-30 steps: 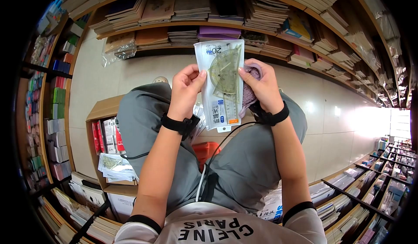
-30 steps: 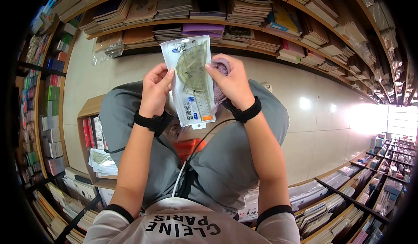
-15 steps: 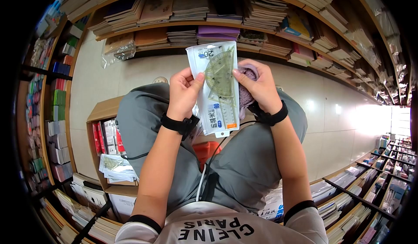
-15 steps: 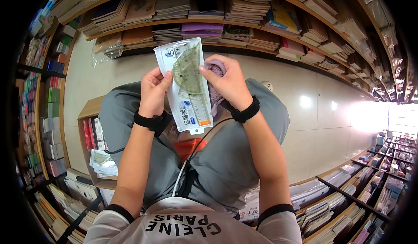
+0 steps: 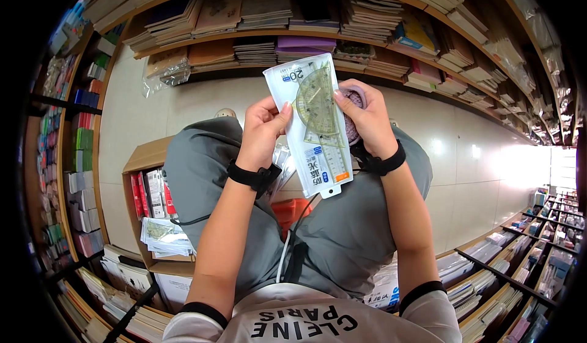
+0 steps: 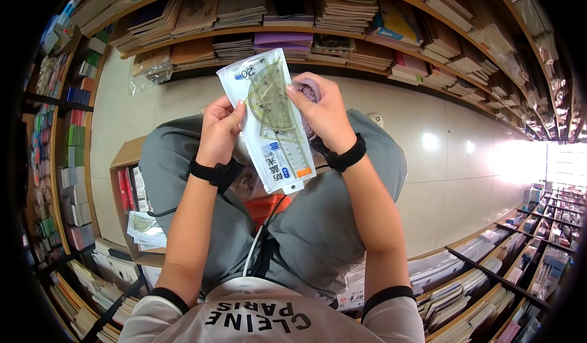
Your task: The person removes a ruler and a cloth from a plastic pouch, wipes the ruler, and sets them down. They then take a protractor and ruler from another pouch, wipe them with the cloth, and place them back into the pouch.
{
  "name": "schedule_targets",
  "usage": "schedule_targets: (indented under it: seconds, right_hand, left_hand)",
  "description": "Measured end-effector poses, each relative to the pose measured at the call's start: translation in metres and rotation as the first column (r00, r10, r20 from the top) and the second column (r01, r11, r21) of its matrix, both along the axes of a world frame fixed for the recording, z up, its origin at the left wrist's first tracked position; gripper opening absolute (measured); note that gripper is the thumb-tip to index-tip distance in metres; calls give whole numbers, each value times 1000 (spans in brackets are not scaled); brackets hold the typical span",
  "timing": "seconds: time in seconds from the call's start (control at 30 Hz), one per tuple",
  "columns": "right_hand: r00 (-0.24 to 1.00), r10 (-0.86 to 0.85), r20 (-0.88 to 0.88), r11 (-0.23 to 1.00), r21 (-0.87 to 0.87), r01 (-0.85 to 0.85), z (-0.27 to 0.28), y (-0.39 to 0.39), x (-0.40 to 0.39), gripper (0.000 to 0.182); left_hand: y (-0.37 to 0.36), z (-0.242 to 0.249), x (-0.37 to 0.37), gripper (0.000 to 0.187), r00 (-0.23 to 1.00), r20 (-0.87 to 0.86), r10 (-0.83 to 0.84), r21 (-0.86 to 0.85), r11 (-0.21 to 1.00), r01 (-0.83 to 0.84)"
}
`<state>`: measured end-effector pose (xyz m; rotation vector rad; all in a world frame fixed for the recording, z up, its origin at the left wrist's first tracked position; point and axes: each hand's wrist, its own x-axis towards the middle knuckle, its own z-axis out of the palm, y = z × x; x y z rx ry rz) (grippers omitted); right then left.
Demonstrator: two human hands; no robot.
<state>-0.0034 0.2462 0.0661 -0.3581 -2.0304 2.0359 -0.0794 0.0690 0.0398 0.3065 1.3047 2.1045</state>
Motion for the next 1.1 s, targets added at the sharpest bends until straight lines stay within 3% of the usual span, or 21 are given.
schedule_targets:
  seconds: [0.13, 0.43, 0.63, 0.73, 0.83, 1.1]
  right_hand:
    - [1000, 10, 4, 1000, -10, -10, 2, 2, 1, 13]
    - [999, 43, -34, 999, 23, -42, 2, 2, 2, 13]
    - [998, 60, -10, 998, 35, -60, 6, -2, 1, 13]
    - [999, 38, -7, 999, 32, -37, 3, 0, 1, 14]
    - [1000, 13, 2, 1000, -21, -13, 0, 2, 1, 15]
    - [1000, -26, -7, 990, -136, 25, -1, 1, 0, 15]
  left_hand:
    - [-1, 6, 2, 16, 992, -122, -15, -96, 995, 3]
    - [-1, 6, 3, 17, 980, -182, 85, -20, 996, -90]
    - [2, 7, 5, 16, 981, -143, 128, -34, 990, -134]
    - [1, 4, 2, 17, 975, -203, 84, -89, 991, -104]
    - [5, 8, 4, 18, 993, -101, 57, -65, 996, -64]
    - [3, 7, 5, 18, 998, -55, -1, -41, 999, -2]
